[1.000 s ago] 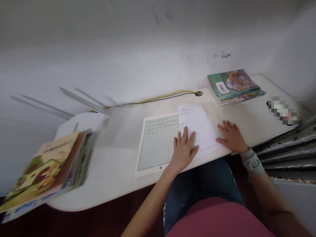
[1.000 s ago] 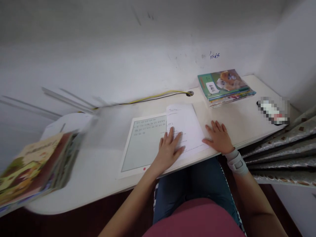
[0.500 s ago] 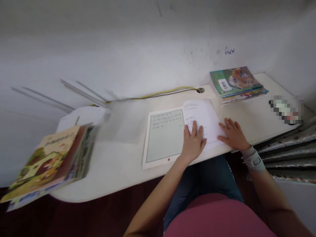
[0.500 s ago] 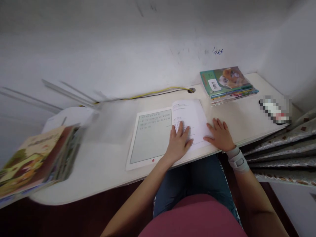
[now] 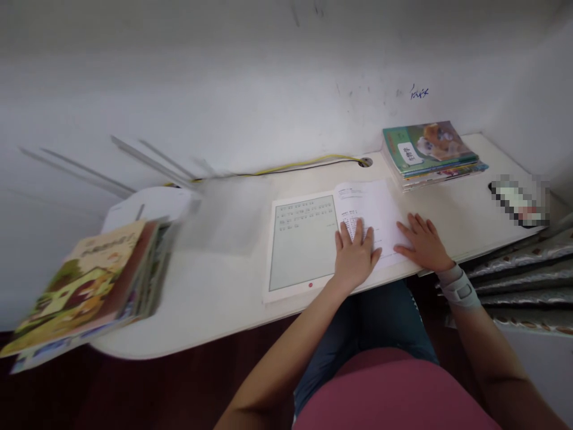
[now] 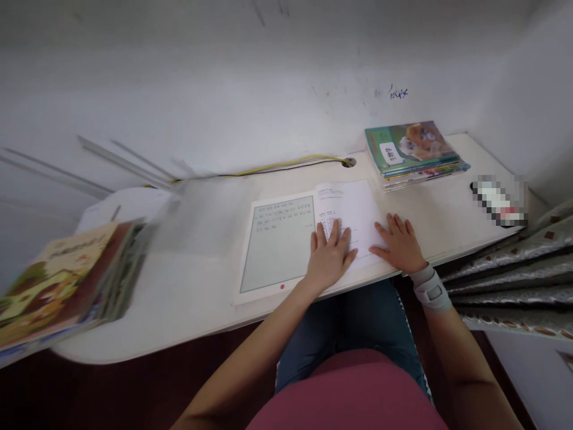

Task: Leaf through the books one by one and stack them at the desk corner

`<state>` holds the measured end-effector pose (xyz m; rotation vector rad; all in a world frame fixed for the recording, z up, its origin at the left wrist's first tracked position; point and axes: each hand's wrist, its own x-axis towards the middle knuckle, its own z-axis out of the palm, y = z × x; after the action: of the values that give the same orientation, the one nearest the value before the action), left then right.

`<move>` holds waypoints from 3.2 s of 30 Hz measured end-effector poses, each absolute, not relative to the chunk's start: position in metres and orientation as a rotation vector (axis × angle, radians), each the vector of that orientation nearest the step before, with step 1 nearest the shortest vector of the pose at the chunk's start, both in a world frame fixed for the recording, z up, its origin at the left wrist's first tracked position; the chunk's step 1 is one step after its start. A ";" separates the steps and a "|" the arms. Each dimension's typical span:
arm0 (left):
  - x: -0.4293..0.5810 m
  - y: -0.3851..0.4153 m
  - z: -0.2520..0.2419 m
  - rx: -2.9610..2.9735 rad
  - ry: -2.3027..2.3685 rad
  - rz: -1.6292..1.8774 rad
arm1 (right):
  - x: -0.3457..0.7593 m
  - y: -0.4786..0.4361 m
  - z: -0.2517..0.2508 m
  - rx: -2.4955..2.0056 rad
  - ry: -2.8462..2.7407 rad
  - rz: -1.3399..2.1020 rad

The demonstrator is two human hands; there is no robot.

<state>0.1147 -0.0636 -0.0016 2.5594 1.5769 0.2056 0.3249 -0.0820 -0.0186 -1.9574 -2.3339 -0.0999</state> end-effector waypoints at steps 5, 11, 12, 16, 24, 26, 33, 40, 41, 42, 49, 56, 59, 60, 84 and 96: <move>0.098 -0.048 0.002 2.472 1.398 0.337 | 0.327 -0.083 -0.019 -1.959 -2.333 -0.130; -0.008 -0.023 0.000 2.326 1.774 0.476 | 0.331 -0.083 -0.019 -1.937 -2.309 -0.190; -0.025 -0.024 -0.003 2.307 1.848 0.426 | 0.326 -0.084 -0.015 -1.923 -2.301 -0.223; -0.064 -0.045 -0.016 2.284 2.013 0.341 | 0.278 -0.088 0.007 -1.700 -2.428 -0.279; -0.084 -0.079 -0.028 2.222 2.032 0.436 | 0.211 -0.092 0.002 -1.727 -2.449 -0.119; -0.087 -0.080 -0.029 2.215 2.023 0.461 | 0.213 -0.093 -0.003 -1.741 -2.437 -0.113; -0.084 -0.079 -0.026 2.160 2.031 0.485 | 0.216 -0.095 -0.001 -1.785 -2.444 -0.134; -0.085 -0.078 -0.028 2.174 2.039 0.495 | 0.222 -0.094 -0.003 -1.778 -2.442 -0.124; -0.085 -0.078 -0.028 2.171 2.045 0.487 | 0.222 -0.093 -0.004 -1.777 -2.441 -0.124; -0.084 -0.078 -0.027 2.167 2.049 0.471 | 0.223 -0.093 -0.004 -1.776 -2.442 -0.123; -0.081 -0.079 -0.022 2.151 2.065 0.411 | 0.226 -0.095 -0.003 -1.774 -2.459 -0.103; -0.078 -0.079 -0.018 2.148 2.075 0.409 | 0.235 -0.096 -0.003 -1.768 -2.486 -0.114; -0.077 -0.079 -0.019 2.135 2.078 0.436 | 0.235 -0.095 -0.004 -1.772 -2.478 -0.119; -0.078 -0.079 -0.019 2.133 2.076 0.440 | 0.235 -0.095 -0.004 -1.771 -2.473 -0.119; -0.077 -0.075 -0.023 2.175 2.104 0.439 | 0.246 -0.099 -0.004 -1.778 -2.423 -0.096; -0.045 -0.113 0.006 2.116 1.668 0.961 | 0.244 -0.101 -0.017 -1.724 -2.407 -0.224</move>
<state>-0.0453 -0.1131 0.0065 2.1160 1.6684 0.9615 0.2443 -0.1015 -0.0168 -1.7239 -2.4068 -0.2243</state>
